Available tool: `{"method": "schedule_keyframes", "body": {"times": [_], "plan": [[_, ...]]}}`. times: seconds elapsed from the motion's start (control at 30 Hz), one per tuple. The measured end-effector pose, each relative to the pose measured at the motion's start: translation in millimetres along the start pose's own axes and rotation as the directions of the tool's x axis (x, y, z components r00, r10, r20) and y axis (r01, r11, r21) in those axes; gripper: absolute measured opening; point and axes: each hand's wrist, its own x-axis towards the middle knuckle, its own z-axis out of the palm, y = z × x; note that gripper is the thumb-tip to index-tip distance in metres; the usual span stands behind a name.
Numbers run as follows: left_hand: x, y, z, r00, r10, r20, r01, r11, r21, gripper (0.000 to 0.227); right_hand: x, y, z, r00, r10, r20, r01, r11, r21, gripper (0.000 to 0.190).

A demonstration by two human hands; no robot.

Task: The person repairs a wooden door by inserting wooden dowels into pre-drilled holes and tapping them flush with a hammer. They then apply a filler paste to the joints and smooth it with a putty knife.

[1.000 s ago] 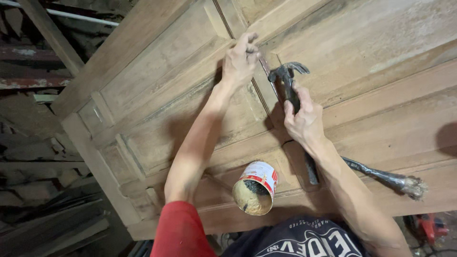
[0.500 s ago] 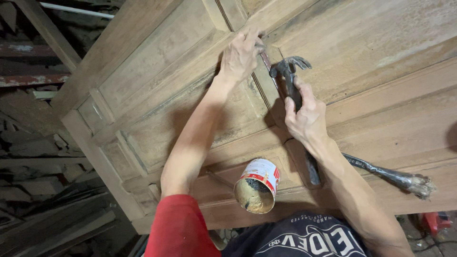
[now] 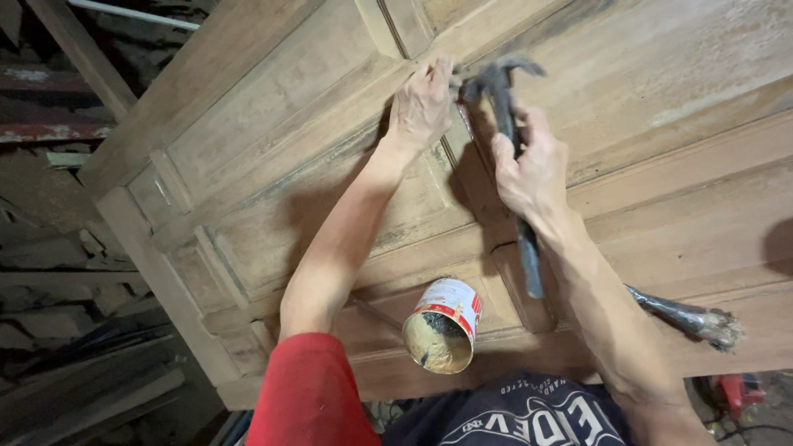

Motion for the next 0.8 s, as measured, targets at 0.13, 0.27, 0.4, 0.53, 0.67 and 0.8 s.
{"method": "schedule_keyframes", "body": {"times": [0.13, 0.27, 0.4, 0.53, 0.67, 0.8], "plan": [[2.1, -8.5, 3.4, 0.997, 0.062, -0.037, -0.059, 0.994, 0.091, 0.055, 14.9, -0.6, -1.0, 0.993, -0.092, -0.071, 0.095, 0.995, 0.043, 0.035], [-1.3, -7.6, 4.2, 0.999, 0.038, -0.004, -0.037, 0.995, 0.091, 0.055, 18.1, -0.4, -5.1, 1.0, 0.02, 0.017, -0.019, 1.0, -0.02, 0.04], [-2.6, -5.1, -0.7, 0.999, -0.031, 0.029, 0.027, 0.994, 0.11, 0.05, 21.8, -1.6, -2.3, 1.0, -0.024, 0.014, 0.024, 0.999, -0.039, 0.041], [-0.8, -8.0, 1.4, 0.999, 0.038, -0.019, -0.037, 0.998, 0.055, 0.056, 24.1, 1.6, 3.7, 0.998, 0.029, -0.055, -0.033, 0.997, -0.076, 0.037], [-2.0, -19.6, 8.4, 0.998, -0.019, 0.064, 0.024, 0.996, -0.082, 0.043, 19.1, 7.2, 3.2, 0.999, -0.03, -0.029, 0.028, 0.996, -0.091, 0.038], [-0.2, -27.4, 5.2, 0.926, -0.375, 0.054, 0.37, 0.865, -0.339, 0.059, -3.4, 10.4, -6.9, 0.993, 0.1, -0.056, -0.104, 0.992, -0.071, 0.04]]}}
